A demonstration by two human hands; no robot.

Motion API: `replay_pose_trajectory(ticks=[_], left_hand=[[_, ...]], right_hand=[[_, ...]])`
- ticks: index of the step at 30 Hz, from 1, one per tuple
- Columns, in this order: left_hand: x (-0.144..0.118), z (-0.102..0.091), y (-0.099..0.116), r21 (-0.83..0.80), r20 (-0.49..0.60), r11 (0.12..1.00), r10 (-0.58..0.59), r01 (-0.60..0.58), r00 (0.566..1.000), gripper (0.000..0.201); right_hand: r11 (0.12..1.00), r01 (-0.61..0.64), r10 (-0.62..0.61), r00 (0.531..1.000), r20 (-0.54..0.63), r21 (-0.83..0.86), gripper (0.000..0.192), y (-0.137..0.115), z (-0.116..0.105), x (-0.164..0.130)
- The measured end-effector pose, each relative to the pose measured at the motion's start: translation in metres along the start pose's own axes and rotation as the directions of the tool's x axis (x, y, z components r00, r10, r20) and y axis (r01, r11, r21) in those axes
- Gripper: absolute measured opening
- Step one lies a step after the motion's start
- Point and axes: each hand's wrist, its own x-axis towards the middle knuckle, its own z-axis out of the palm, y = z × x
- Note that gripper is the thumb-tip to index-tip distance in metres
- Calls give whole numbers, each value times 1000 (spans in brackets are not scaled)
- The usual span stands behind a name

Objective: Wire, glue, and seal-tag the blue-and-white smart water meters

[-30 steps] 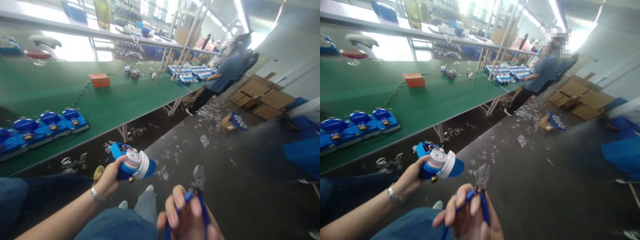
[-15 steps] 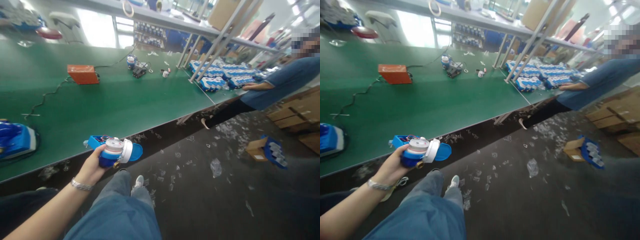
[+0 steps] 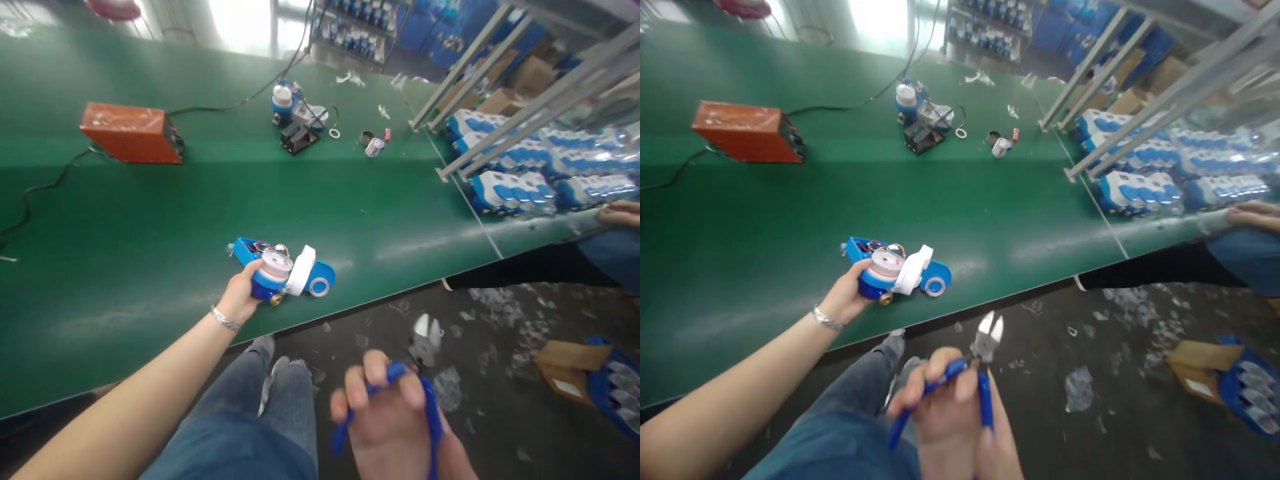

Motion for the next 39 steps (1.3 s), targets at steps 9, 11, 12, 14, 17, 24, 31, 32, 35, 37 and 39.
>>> replay_pose_trajectory(ticks=[9,11,12,14,17,24,31,32,35,37,39], left_hand=[[59,-1,17,576,49,781,261,-241,964,47],[61,-4,21,705,80,649,326,-284,942,51],[61,-5,22,754,101,584,347,-300,932,50],[56,-11,21,809,137,469,436,-354,890,47],[38,-27,0,856,26,339,726,-391,687,37],[4,-42,-78,415,-346,875,404,-249,847,37],[23,-25,-70,34,-260,964,264,-264,929,35],[24,-25,-69,5,-265,963,260,-268,929,33],[26,-28,-72,-70,-263,963,232,-259,936,30],[26,-30,-75,-102,-261,959,230,-264,937,28],[26,-30,-77,-136,-267,948,245,-288,932,25]], right_hand=[[950,-156,129,985,-113,-272,24,124,-29,139],[914,-109,110,994,-21,-392,29,126,-26,148],[897,-73,95,995,30,-437,33,125,-24,152],[872,7,75,986,147,-489,42,121,-19,157],[806,139,68,944,323,-576,46,119,-12,165],[509,481,-26,837,546,-714,23,121,-8,183],[578,374,123,839,530,-725,35,106,-14,153],[556,355,190,826,531,-751,37,108,-13,148],[447,297,362,803,474,-844,35,123,-10,141],[384,285,399,806,436,-878,33,134,-10,143],[343,291,385,824,416,-893,32,141,-10,146]])
